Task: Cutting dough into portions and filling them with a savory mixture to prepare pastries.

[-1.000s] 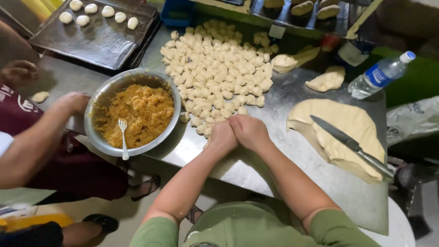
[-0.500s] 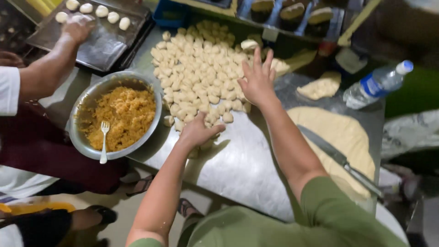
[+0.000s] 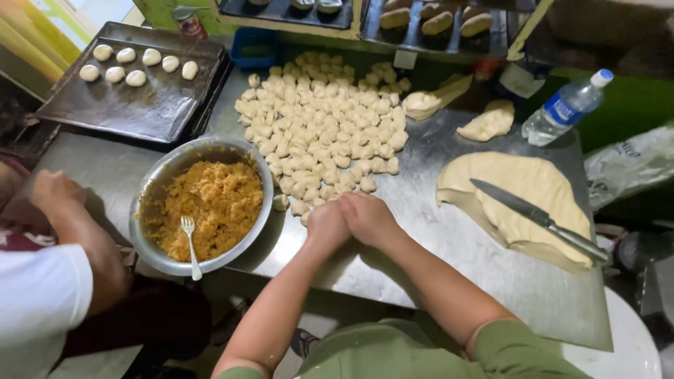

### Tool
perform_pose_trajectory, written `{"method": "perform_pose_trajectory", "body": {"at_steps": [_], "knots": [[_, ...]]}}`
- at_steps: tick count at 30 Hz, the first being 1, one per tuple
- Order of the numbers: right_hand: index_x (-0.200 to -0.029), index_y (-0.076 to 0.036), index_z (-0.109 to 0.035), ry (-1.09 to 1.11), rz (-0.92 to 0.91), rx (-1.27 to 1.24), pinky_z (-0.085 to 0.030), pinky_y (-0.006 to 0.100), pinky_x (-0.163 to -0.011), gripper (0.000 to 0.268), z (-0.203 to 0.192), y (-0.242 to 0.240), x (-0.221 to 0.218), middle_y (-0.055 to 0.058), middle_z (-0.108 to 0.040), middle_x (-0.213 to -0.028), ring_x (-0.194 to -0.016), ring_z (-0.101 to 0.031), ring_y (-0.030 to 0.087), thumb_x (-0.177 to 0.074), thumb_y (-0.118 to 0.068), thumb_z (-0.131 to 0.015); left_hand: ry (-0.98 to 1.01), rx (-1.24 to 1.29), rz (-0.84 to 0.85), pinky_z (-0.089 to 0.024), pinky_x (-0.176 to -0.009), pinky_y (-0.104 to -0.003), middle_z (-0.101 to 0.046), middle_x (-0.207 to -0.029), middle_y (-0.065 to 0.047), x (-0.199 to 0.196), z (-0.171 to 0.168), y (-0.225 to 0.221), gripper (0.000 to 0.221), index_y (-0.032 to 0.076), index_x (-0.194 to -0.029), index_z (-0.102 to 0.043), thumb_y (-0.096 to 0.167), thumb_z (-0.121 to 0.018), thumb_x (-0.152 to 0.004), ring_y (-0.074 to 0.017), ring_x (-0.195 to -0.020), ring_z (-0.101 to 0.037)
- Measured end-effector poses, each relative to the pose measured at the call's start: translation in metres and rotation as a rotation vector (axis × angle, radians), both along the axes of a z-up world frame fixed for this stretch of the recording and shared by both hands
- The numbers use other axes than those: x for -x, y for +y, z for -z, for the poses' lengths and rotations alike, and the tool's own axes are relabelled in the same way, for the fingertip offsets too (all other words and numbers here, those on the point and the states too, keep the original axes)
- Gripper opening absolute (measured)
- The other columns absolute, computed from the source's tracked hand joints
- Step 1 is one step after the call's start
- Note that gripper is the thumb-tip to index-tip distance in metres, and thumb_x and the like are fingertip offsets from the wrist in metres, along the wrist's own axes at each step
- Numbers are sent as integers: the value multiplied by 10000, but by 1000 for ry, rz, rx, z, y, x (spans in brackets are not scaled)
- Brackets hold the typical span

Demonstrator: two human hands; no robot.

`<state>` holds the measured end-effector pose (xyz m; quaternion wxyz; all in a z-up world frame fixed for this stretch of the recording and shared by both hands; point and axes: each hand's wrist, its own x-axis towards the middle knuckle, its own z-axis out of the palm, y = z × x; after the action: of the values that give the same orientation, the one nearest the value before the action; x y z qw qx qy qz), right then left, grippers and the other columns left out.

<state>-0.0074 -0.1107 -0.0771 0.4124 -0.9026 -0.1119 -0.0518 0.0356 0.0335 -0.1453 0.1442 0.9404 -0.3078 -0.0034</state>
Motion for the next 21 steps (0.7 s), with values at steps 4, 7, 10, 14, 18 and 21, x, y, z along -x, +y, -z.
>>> {"method": "perform_pose_trajectory", "body": {"at_steps": [4,7,10,14,18,21], "knots": [[-940,-71,-738,293,-42,450,-525,601,-889,753,-36,0,-6,225,-757,-977,-1039,-705,463,-1040,-643,-259,177,-141,-269,-619,-672,-506,-771,-810,-35,2,-25,-16,367,186,-834,-778,370,-460,-852,-312,-863,-780],[-879,-84,-743,348,-379,254,-554,508,-836,558,-44,-11,-5,174,-775,-868,-932,-740,377,-1020,-523,-427,204,-245,-416,-622,-683,-495,-780,-845,-31,-22,-55,-5,358,185,-910,-793,345,-477,-858,-291,-888,-783],[-975,-66,-699,97,-481,19,-502,462,-887,348,-44,-39,-49,162,-702,-944,-977,-644,348,-1005,-402,-615,400,-148,-578,-557,-850,-559,-739,-1059,-174,-22,-107,5,572,97,-1160,-729,545,-515,-875,-383,-1081,-699],[-1532,34,-506,-1046,223,262,-232,568,-1247,573,-47,-89,-169,240,-395,-1595,-1504,-186,522,-1089,-329,-497,684,178,-703,-462,-1080,-586,-635,-1339,-305,6,-159,-2,1038,32,-1431,-541,780,-716,-734,-480,-1314,-572],[-1604,-32,-426,72,32,216,-367,601,-1195,640,11,-98,-165,207,-134,-1727,-1496,-343,494,-1071,-353,-577,646,193,-608,-477,-1088,-560,-659,-1296,-252,5,-95,8,826,77,-1380,-521,435,-852,-713,-438,-1297,-593],[-1090,-27,-747,189,-42,52,-514,544,-978,368,-1,-37,-67,250,-730,-1049,-1118,-667,460,-1008,-371,-645,643,260,-441,-481,-1078,-606,-614,-1323,-326,19,-81,14,773,95,-1508,-397,326,-740,-854,-491,-1297,-569]]}}
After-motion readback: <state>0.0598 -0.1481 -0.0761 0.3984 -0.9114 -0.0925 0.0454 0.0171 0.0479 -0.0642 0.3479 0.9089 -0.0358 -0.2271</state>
